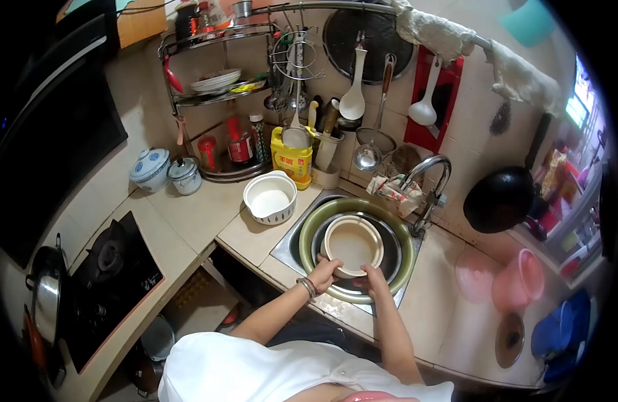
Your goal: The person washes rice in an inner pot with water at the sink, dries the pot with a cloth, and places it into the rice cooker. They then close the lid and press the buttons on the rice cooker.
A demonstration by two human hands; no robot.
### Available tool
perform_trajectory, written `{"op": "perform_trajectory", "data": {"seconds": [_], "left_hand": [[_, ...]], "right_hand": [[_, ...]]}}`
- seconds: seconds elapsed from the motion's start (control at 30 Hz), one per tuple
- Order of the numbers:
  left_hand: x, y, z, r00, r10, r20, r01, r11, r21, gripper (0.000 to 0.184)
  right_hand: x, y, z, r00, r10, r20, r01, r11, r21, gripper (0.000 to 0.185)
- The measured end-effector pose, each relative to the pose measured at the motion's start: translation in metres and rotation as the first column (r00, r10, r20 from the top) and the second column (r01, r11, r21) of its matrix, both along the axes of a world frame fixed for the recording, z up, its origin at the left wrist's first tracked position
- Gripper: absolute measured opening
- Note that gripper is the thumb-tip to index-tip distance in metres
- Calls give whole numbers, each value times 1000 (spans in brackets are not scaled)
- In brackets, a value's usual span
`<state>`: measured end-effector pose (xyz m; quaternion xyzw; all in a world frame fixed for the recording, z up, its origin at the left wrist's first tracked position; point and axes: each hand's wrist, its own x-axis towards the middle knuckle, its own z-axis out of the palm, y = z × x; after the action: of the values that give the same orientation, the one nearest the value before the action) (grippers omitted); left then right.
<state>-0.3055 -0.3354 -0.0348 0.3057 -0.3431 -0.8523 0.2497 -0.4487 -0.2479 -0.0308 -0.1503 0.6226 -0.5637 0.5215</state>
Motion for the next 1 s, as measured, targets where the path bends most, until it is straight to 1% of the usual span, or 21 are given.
{"op": "perform_trajectory", "data": {"seconds": [0.17, 0.2, 0.27, 0.4, 0.47, 0.5, 0.53, 0.57, 0.63, 0.73, 0.83, 1.0], "left_hand": [[-1, 3, 1, 998, 53, -15, -53, 998, 26, 43], [-5, -4, -18, 998, 58, -40, -58, 998, 19, 45], [-6, -5, -23, 997, 73, 9, -73, 997, -20, 45], [-2, 6, 3, 987, 140, 83, -137, 990, -40, 47], [-5, 0, -9, 995, 103, 10, -103, 993, -55, 55], [-3, 1, -7, 996, 84, -23, -86, 994, -63, 59], [-1, 5, 1, 994, 113, -10, -113, 993, -28, 58], [0, 4, 0, 992, 101, 71, -96, 993, -72, 58], [-3, 6, -3, 985, 174, 8, -172, 979, -107, 58], [0, 6, 1, 990, 125, 58, -116, 984, -133, 58], [0, 6, 2, 993, 115, 29, -111, 987, -115, 59], [0, 5, 4, 988, 134, 82, -126, 988, -92, 56]], "right_hand": [[5, 1, 7, 1000, 22, -20, -22, 999, -30, 42], [2, 0, 3, 999, 36, -14, -36, 999, -25, 42], [-2, -1, -4, 998, 60, -3, -60, 998, -10, 42], [-1, -2, 1, 999, 41, 3, -41, 999, 0, 40], [0, 0, 0, 999, 30, 17, -30, 999, -17, 36], [0, 4, -3, 999, 46, 26, -46, 999, -3, 38], [-1, 3, -4, 997, 65, 32, -65, 998, 1, 39], [-3, -2, -3, 996, 86, 36, -86, 996, -4, 41], [-1, -4, 1, 996, 77, 40, -76, 997, -29, 38], [-1, -1, -3, 997, 70, 35, -69, 997, -31, 36], [-2, -2, -4, 998, 68, 16, -68, 998, -12, 34], [-1, 0, -2, 997, 83, 1, -83, 995, -63, 35]]}}
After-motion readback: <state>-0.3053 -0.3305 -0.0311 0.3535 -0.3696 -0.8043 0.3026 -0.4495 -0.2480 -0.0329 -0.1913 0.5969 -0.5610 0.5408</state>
